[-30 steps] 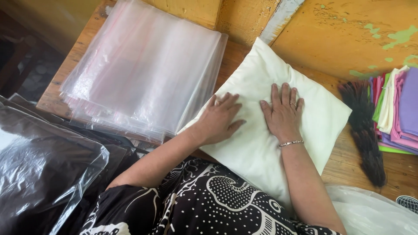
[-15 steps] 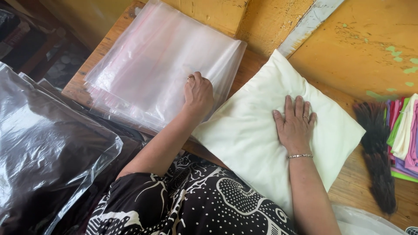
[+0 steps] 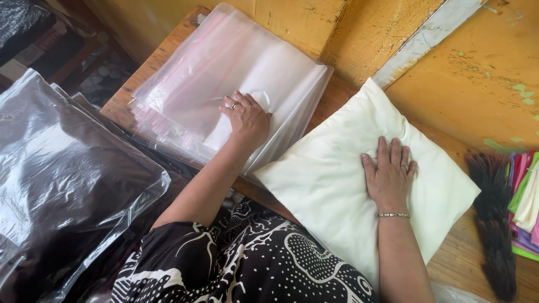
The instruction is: The person fluffs a white pillow by hand, brushes the surface with a small brush, and then places the pillow into a clear plastic bag, sealing the zip-top closure.
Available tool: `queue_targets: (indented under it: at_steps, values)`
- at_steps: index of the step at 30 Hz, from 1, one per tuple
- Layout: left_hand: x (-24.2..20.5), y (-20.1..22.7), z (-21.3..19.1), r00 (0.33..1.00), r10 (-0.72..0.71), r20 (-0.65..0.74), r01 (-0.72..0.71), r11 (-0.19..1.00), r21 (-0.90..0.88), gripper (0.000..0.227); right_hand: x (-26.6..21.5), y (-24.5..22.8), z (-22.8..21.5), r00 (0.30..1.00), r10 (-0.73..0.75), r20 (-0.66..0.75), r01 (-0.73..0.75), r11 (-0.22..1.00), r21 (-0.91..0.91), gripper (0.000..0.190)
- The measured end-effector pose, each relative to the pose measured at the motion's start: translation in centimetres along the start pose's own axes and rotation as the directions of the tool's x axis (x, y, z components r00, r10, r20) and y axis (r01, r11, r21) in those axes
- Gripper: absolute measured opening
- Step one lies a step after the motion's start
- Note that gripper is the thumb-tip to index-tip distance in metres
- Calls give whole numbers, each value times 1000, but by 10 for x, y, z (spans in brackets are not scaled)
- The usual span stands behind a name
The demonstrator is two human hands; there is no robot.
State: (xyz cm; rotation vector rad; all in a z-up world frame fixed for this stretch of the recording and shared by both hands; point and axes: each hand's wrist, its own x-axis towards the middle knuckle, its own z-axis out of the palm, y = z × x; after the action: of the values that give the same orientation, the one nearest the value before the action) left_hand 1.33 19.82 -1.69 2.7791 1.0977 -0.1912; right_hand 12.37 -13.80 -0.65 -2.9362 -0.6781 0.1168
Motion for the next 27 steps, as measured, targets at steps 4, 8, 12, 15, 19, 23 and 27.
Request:
queue_targets:
  at_steps: [4, 8, 12, 15, 19, 23, 27]
  values:
    - [15, -3, 21, 990, 102, -101, -104, 994, -15, 58, -1, -1, -2, 1000, -5, 3, 5, 1000, -12, 79]
    - [-10, -6, -14, 961, 205, -188, -236, 957, -165, 37, -1, 0, -2, 1000, -9, -4, 9, 1000, 11, 78]
    - [-3, -19, -32, 951, 159, -265, -237, 925, -295, 47, -2, 2, 0, 1000, -13, -26, 13, 1000, 19, 78]
    - [4, -34, -56, 989, -73, -130, 50, 984, -170, 58, -1, 3, 1, 1000, -10, -27, 11, 999, 35, 79]
    - [29, -51, -30, 984, -180, 0, 179, 980, -81, 74, -1, 4, 3, 999, -19, -36, 20, 999, 33, 78]
    - [50, -61, -7, 985, -88, -146, 78, 994, -72, 45, -1, 3, 1, 999, -8, -32, 9, 999, 36, 79]
    - [51, -65, 4, 867, 4, -499, -78, 989, -129, 17, -1, 4, 4, 999, -16, -41, 17, 1000, 15, 78]
